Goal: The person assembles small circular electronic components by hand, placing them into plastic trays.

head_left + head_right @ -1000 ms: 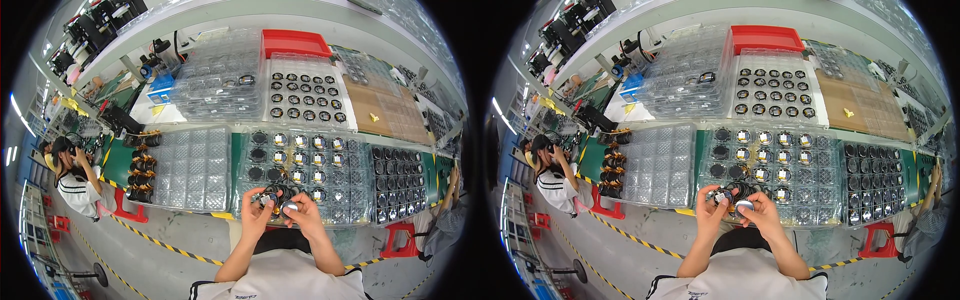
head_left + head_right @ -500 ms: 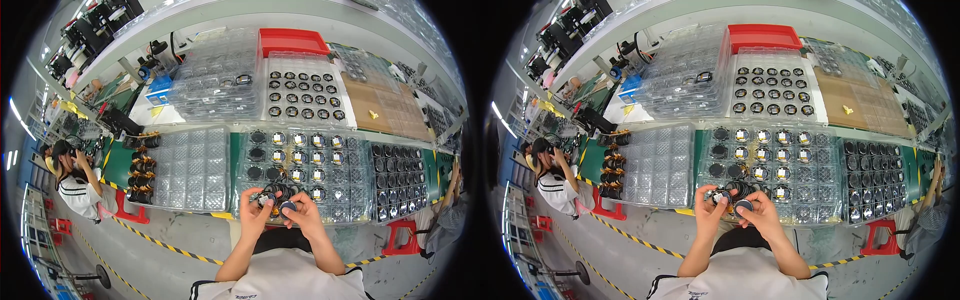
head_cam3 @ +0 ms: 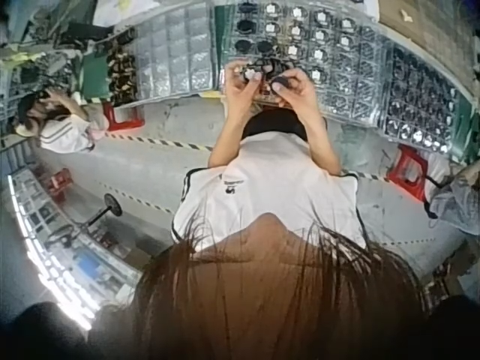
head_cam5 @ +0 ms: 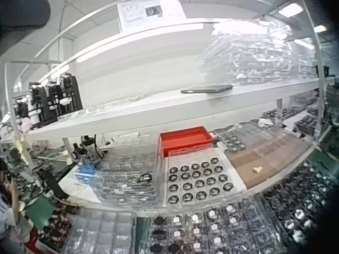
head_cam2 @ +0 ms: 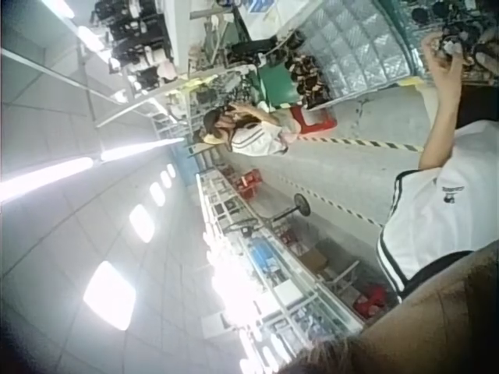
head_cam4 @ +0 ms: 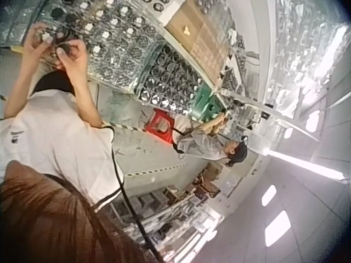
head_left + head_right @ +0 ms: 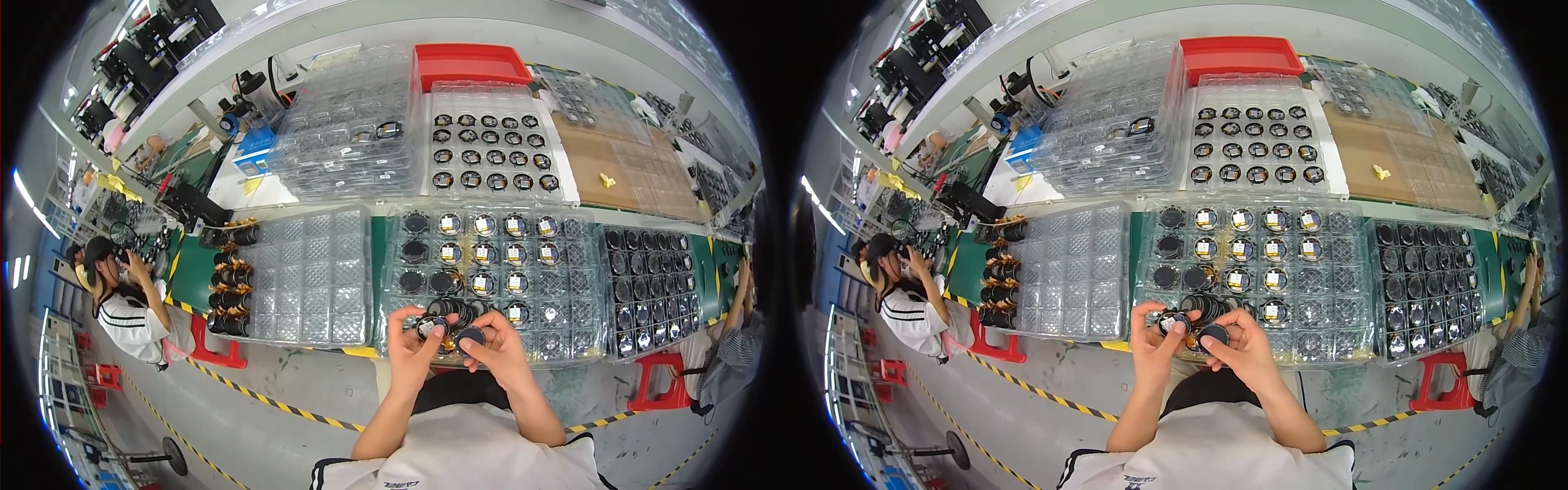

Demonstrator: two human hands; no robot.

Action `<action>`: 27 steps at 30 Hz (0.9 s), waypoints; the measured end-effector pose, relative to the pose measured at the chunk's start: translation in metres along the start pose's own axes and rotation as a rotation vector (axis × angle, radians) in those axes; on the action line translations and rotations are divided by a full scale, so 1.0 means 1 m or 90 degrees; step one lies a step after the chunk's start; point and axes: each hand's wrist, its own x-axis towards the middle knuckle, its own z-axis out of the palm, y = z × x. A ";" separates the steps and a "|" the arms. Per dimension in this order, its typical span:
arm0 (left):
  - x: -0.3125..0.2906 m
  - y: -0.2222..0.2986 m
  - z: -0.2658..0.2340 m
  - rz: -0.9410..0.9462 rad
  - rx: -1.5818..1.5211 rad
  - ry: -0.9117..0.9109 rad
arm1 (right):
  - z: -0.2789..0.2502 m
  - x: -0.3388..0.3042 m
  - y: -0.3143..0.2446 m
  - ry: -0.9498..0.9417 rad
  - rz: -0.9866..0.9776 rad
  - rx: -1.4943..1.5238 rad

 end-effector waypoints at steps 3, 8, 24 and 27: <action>0.001 -0.001 0.000 0.012 0.012 -0.004 | -0.001 0.000 0.000 -0.002 -0.003 0.000; 0.000 0.000 0.001 -0.001 0.004 -0.006 | 0.000 -0.002 -0.002 -0.007 -0.005 -0.011; 0.000 -0.004 -0.003 0.005 -0.026 -0.010 | -0.001 -0.006 -0.005 -0.042 -0.041 -0.077; -0.001 -0.007 -0.004 0.018 -0.035 -0.024 | -0.003 -0.007 -0.006 -0.046 -0.044 -0.105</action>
